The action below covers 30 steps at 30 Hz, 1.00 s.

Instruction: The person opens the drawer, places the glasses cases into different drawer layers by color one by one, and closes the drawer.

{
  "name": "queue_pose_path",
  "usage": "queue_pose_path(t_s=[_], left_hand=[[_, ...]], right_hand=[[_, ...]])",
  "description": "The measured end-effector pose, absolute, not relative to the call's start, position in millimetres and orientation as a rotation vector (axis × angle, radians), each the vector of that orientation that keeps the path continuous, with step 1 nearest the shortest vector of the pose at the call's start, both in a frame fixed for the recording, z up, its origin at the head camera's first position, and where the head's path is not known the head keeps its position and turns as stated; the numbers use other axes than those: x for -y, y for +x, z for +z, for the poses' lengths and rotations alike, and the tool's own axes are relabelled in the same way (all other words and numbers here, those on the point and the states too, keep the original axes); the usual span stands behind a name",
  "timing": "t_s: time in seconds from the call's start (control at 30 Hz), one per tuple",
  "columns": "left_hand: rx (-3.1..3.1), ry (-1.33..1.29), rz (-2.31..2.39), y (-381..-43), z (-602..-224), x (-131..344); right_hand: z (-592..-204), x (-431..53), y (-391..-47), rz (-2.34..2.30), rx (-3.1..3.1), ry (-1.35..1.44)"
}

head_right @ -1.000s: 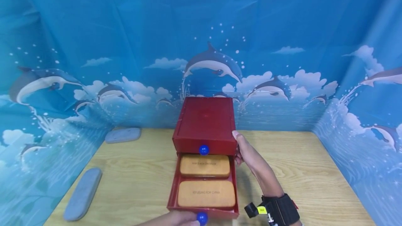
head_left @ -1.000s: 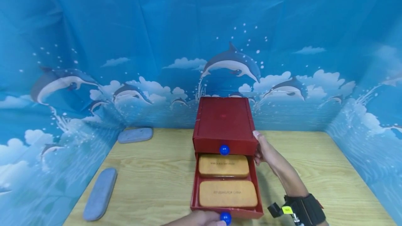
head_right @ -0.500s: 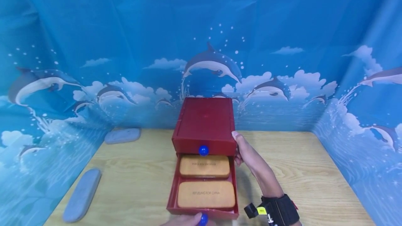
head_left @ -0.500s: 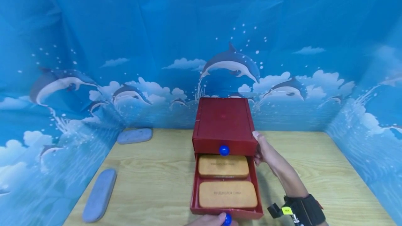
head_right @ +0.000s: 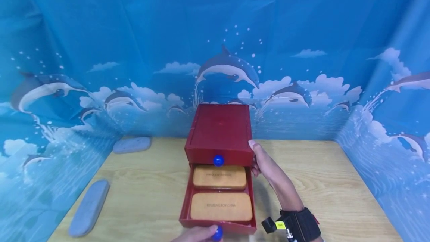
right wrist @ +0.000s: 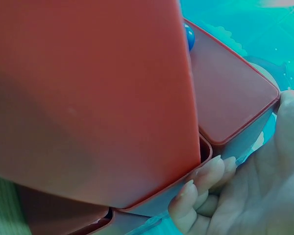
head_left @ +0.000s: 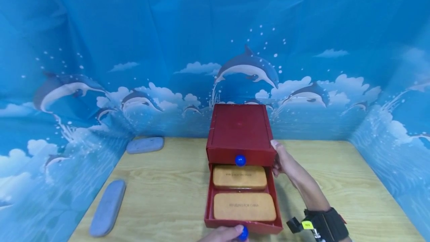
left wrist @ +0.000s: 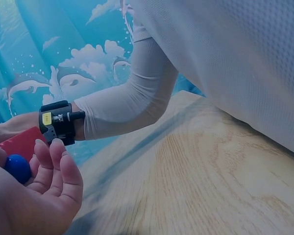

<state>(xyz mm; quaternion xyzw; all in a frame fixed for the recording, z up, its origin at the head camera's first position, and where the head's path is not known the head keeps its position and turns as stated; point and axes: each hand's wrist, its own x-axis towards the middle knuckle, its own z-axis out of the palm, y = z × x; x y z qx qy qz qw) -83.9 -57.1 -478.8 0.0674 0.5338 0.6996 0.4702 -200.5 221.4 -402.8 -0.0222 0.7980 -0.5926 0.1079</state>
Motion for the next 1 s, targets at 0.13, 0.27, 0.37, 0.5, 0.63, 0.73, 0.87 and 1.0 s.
queue_pose_path(t_s=[0.13,0.27,0.37,0.5,0.63,0.73,0.87,1.0], left_hand=[[-1.350,0.157,1.740,-84.5,-469.7,54.5],[-1.314,0.204,1.762,-89.2,-467.9,54.9],[-1.332,0.192,1.761,-92.0,-465.5,53.1],[-1.398,0.174,1.745,-95.4,-462.0,50.9],[-1.386,0.221,1.768,-101.2,-461.2,50.5],[-1.366,0.263,1.790,-106.0,-461.7,50.5],[-1.309,0.277,1.800,-112.4,-461.7,49.6],[-1.265,0.292,1.805,-120.2,-461.5,48.7]], right_hand=[[-404.2,-222.8,-201.3,-1.732,-2.352,-0.076],[-404.3,-223.3,-201.9,-1.724,-2.357,-0.062],[-403.9,-222.8,-201.3,-1.731,-2.352,-0.066],[-403.5,-222.3,-200.6,-1.739,-2.346,-0.069],[-403.8,-221.7,-200.4,-1.745,-2.345,-0.056],[-404.0,-221.4,-200.2,-1.741,-2.342,-0.052],[-404.0,-222.2,-200.1,-1.736,-2.342,-0.070],[-404.5,-223.4,-200.6,-1.730,-2.342,-0.088]])
